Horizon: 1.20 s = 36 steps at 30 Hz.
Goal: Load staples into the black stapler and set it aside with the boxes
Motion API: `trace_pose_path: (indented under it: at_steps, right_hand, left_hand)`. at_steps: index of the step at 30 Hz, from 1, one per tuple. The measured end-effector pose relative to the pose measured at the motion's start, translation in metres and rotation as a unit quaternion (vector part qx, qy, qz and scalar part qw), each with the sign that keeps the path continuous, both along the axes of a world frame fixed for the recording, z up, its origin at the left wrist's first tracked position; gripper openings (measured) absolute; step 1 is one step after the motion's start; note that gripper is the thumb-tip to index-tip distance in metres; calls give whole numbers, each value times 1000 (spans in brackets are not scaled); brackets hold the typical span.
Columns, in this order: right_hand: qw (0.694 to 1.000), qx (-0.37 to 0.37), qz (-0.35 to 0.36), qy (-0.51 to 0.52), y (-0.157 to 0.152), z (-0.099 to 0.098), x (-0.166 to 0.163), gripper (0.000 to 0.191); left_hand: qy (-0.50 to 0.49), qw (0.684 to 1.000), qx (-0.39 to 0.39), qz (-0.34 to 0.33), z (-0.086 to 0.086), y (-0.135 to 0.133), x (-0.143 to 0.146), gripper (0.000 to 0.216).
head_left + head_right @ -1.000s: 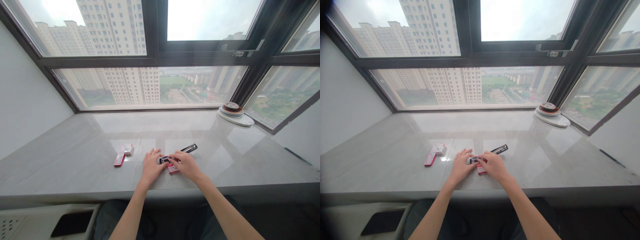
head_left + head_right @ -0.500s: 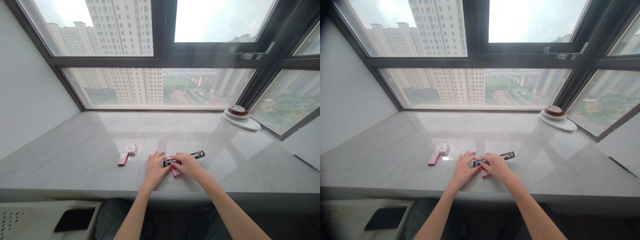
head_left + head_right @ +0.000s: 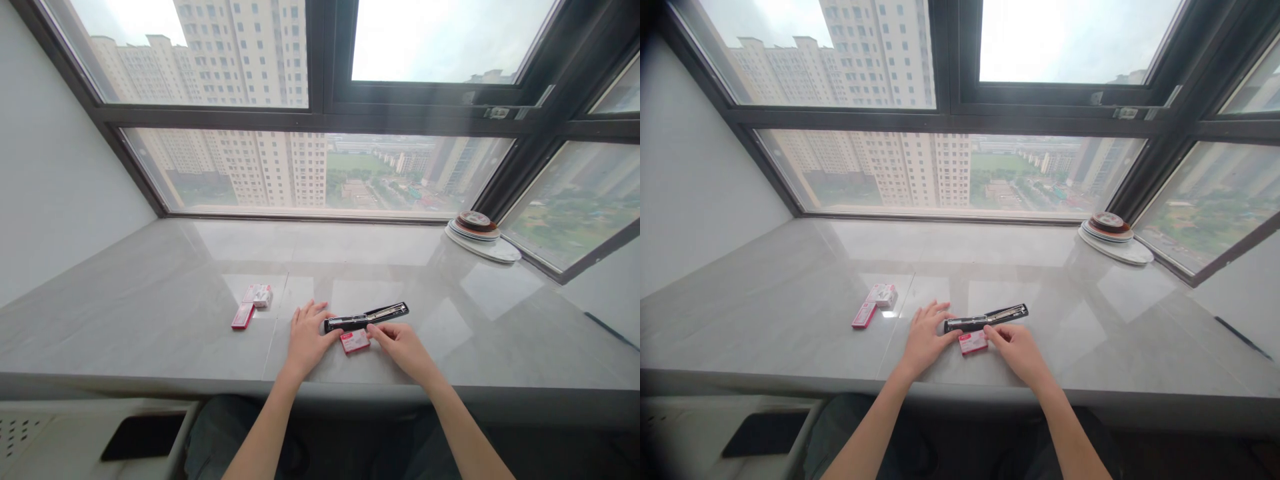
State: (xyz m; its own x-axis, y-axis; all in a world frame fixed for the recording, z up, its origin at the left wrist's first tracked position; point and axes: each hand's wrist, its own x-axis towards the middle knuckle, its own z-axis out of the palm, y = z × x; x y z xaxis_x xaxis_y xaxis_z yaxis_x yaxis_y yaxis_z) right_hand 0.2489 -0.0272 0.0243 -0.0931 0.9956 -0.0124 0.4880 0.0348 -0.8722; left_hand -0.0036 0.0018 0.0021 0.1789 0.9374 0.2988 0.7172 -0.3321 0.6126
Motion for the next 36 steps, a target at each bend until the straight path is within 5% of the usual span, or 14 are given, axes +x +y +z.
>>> trace_pose_path:
  at_steps: [4, 9, 16, 20, 24, 26, 31, 33, 36]
  right_hand:
    - [986, -104, -75, 105, 11, -7, 43, 53]
    - [985, -36, 11, 167, 39, 15, 31, 55]
    - [985, 68, 157, -15, 53, 38, -15, 30]
    - [972, 116, 144, -148, 48, 36, -28, 18]
    - [971, 143, 78, -174, 46, 27, -16, 18]
    - [976, 135, 32, -167, 48, 20, -2, 22]
    - [990, 77, -32, -113, 52, 3, 29, 40]
    - [996, 45, -30, -66, 47, -2, 33, 47]
    - [999, -10, -33, 33, 30, -8, 27, 57]
  left_hand:
    - [-6, 1000, -4, 1, 0, 1, 1, 23]
    - [0, 1000, -12, 2, 2, 2, 1, 23]
    - [5, 1000, -9, 0, 0, 4, 1, 25]
    - [13, 1000, -1, 3, 2, 3, 2, 28]
    - [-24, 999, 23, 18, 13, -6, 3, 31]
    - [-32, 999, 33, -26, 23, -14, 7, 48]
    - [67, 956, 55, -282, 44, -28, 25, 76]
    - [80, 951, 49, -295, 46, -29, 22, 76]
    - [61, 973, 10, -222, 44, -25, 2, 75]
